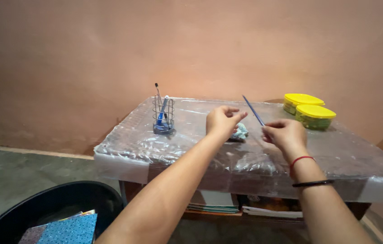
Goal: The person wipes the covers of several notebooks and a few paintbrushes with a cloth, then places the cleaned items into a black basin. The person handles each item one at a time, wiping the surfaces before moving to the next object.
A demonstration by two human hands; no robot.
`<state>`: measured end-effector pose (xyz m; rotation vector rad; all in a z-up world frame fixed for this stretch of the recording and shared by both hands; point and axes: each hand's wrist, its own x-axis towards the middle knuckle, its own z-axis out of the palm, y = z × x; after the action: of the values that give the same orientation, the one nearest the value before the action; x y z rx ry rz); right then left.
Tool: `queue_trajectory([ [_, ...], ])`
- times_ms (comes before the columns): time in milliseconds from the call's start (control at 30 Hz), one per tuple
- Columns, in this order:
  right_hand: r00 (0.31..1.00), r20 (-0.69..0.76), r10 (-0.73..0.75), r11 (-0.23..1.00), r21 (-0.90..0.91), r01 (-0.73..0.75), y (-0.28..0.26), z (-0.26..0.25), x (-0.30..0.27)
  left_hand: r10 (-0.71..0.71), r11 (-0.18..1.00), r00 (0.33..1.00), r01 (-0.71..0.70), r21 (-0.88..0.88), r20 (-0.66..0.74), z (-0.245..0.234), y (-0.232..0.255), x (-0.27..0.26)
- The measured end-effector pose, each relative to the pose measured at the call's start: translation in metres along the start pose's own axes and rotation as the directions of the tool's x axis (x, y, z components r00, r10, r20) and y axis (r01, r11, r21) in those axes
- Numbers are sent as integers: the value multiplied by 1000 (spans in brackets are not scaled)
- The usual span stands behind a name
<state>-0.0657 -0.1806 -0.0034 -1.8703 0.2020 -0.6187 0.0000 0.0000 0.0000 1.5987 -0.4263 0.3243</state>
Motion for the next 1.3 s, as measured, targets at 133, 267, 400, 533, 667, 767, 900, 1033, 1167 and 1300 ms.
queue_trajectory([
  [133,963,-254,-94,822,-565,-69,12,-19,-8,147,962,989,-142,233,-7,-10,-19,1],
  [267,927,-361,-103,677,-708,-201,22,-20,-3,186,938,982,-182,293,15,-25,-25,1],
  [400,910,-358,-211,541,-818,-196,40,-15,12,272,902,953,-300,310,131,-45,-21,-5],
  [533,914,-311,-261,487,-860,-153,52,-13,17,293,873,943,-331,358,157,-71,-10,-23],
  [667,909,-299,-289,479,-868,-133,31,-3,0,232,882,955,-286,374,185,-106,-2,-44],
  [767,906,-264,-330,515,-855,-62,-7,25,-20,325,842,932,-363,400,162,-134,1,-50],
  [900,859,-140,-492,642,-724,250,-55,73,-34,456,810,890,-401,427,-29,-166,0,-56],
  [1033,841,-48,-539,753,-475,455,-88,128,-38,563,736,791,-350,580,-237,-198,-13,-57],
  [1167,881,43,-472,810,-374,452,-104,178,-43,474,817,756,-187,546,-451,-213,-31,-53],
  [1300,784,61,-617,732,-321,601,-96,222,-38,288,866,813,4,500,-506,-216,-28,-57],
])
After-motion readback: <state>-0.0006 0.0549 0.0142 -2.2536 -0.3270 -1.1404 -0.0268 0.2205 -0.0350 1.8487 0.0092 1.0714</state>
